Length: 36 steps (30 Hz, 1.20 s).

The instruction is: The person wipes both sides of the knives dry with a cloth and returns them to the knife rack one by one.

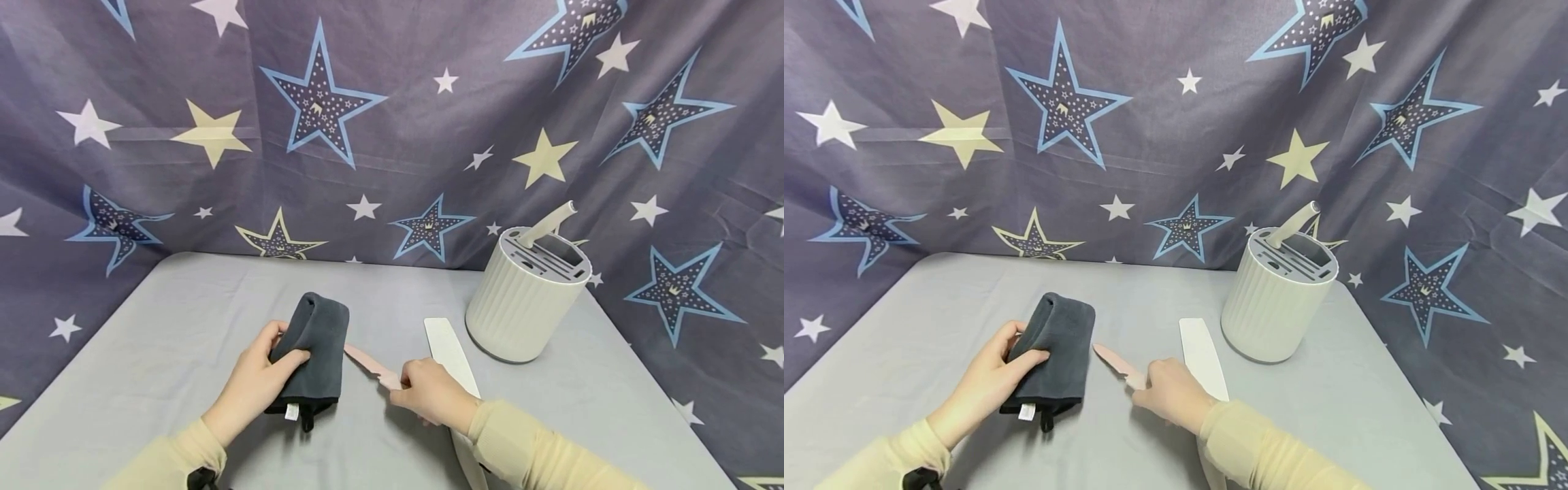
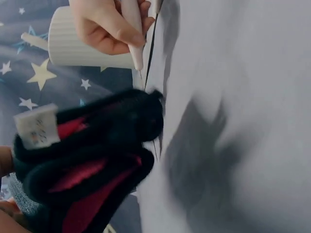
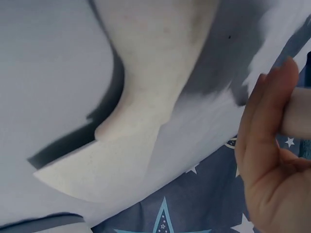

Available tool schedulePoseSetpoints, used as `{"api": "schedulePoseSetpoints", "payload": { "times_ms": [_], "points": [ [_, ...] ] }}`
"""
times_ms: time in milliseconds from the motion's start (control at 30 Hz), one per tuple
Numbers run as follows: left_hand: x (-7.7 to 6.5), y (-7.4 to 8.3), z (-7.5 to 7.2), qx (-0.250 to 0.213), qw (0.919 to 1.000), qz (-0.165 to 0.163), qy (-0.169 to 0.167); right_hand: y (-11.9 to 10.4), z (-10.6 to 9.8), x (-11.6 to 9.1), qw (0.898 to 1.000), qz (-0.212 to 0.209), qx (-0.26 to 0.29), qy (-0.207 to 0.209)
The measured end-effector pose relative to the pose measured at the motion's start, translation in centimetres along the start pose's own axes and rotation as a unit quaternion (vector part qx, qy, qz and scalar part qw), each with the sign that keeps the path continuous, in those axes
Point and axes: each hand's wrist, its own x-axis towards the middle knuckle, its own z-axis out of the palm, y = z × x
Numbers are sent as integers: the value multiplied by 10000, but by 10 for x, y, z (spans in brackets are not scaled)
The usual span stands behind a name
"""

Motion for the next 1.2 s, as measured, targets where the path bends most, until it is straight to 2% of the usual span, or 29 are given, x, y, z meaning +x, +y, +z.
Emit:
{"api": "schedulePoseSetpoints", "payload": {
  "times_ms": [67,233,367,500,667,733,800,1033,1200],
  "points": [
    [0,2,-2,237,9994,241,75,0,-1,-2,9998,-148,1,102],
    [-3,7,-2,551,9958,687,239,0,-4,-5,9959,-625,-445,478],
    [-4,10,-1,771,9899,1073,506,-1,-6,-6,9931,-812,-632,558],
    [-4,14,1,1023,9806,1458,821,-2,-5,-8,9910,-921,-758,605],
    [-2,18,5,1352,9614,2080,1188,-7,-3,-10,9883,-984,-883,762],
    [-1,17,7,1518,9495,2399,1336,-9,-3,-11,9882,-956,-900,786],
    [1,16,8,1725,9333,2772,1498,-11,-3,-12,9889,-912,-875,784],
    [4,11,11,2406,8616,4040,1914,-16,-3,-14,9908,-852,-723,762],
    [6,11,14,2597,8265,4572,2013,-17,-5,-15,9918,-888,-527,757]
  ]
}}
